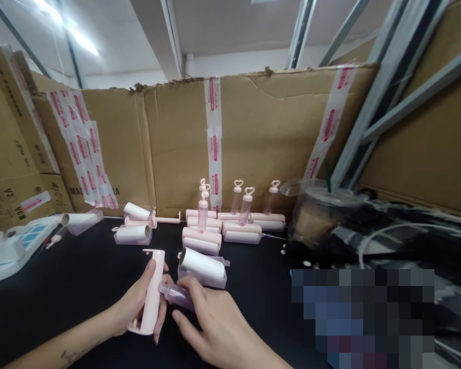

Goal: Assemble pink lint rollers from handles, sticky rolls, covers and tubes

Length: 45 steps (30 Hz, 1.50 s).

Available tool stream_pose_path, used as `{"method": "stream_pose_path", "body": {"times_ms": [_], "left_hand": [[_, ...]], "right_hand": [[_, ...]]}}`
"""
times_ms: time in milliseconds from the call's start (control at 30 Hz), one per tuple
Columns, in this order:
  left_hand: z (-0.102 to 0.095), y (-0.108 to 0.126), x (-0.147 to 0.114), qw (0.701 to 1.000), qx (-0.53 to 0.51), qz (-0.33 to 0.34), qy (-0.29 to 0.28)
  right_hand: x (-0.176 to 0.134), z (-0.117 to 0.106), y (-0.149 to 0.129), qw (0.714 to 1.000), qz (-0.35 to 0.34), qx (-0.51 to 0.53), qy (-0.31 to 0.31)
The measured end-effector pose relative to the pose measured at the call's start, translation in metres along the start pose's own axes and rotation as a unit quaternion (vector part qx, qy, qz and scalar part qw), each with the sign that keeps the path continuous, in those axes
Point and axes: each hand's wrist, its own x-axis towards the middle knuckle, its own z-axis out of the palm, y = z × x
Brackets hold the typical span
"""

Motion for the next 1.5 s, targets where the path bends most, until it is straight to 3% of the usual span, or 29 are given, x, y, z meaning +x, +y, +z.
{"method": "stream_pose_path", "body": {"times_ms": [200,333,500,733,933,1000,1067,1133,1200,1300,1367,1433,1500], "left_hand": [[-0.005,0.004,-0.001,0.997,0.075,-0.028,-0.006],[-0.004,0.004,-0.002,0.995,0.094,-0.032,0.027],[0.002,-0.002,-0.002,0.986,0.081,-0.118,0.086],[0.003,-0.015,-0.003,0.969,0.188,-0.11,0.121],[0.005,-0.022,-0.001,0.962,0.191,-0.136,0.143],[0.003,-0.015,-0.002,0.967,0.163,-0.147,0.126],[-0.001,0.0,-0.005,0.983,0.102,-0.142,0.056],[-0.006,0.019,-0.009,0.993,0.02,-0.102,-0.057],[-0.01,0.033,-0.011,0.995,-0.016,-0.021,-0.097],[-0.008,0.036,-0.013,0.99,0.081,0.097,-0.066],[-0.003,0.034,-0.014,0.982,0.142,0.117,-0.045],[0.0,0.037,-0.015,0.976,0.168,0.133,-0.026],[-0.003,0.046,-0.016,0.968,0.19,0.165,0.004]], "right_hand": [[0.0,0.003,0.005,0.998,-0.023,-0.058,0.013],[0.0,0.009,0.012,0.986,-0.062,-0.145,0.059],[0.0,0.011,0.009,0.96,-0.135,-0.227,0.091],[-0.004,0.018,0.001,0.96,-0.122,-0.241,0.068],[-0.005,0.029,-0.003,0.951,-0.116,-0.278,0.063],[-0.003,0.027,-0.001,0.963,-0.101,-0.243,0.061],[0.0,0.021,0.002,0.985,-0.059,-0.147,0.065],[0.003,0.016,0.003,0.997,0.005,0.005,0.082],[0.004,0.013,0.001,0.978,0.059,0.171,0.1],[0.003,0.013,-0.01,0.931,0.052,0.358,0.044],[0.002,0.011,-0.017,0.913,0.007,0.407,-0.024],[0.003,0.005,-0.017,0.92,-0.028,0.389,-0.041],[0.008,-0.005,-0.009,0.945,-0.033,0.325,0.014]]}}
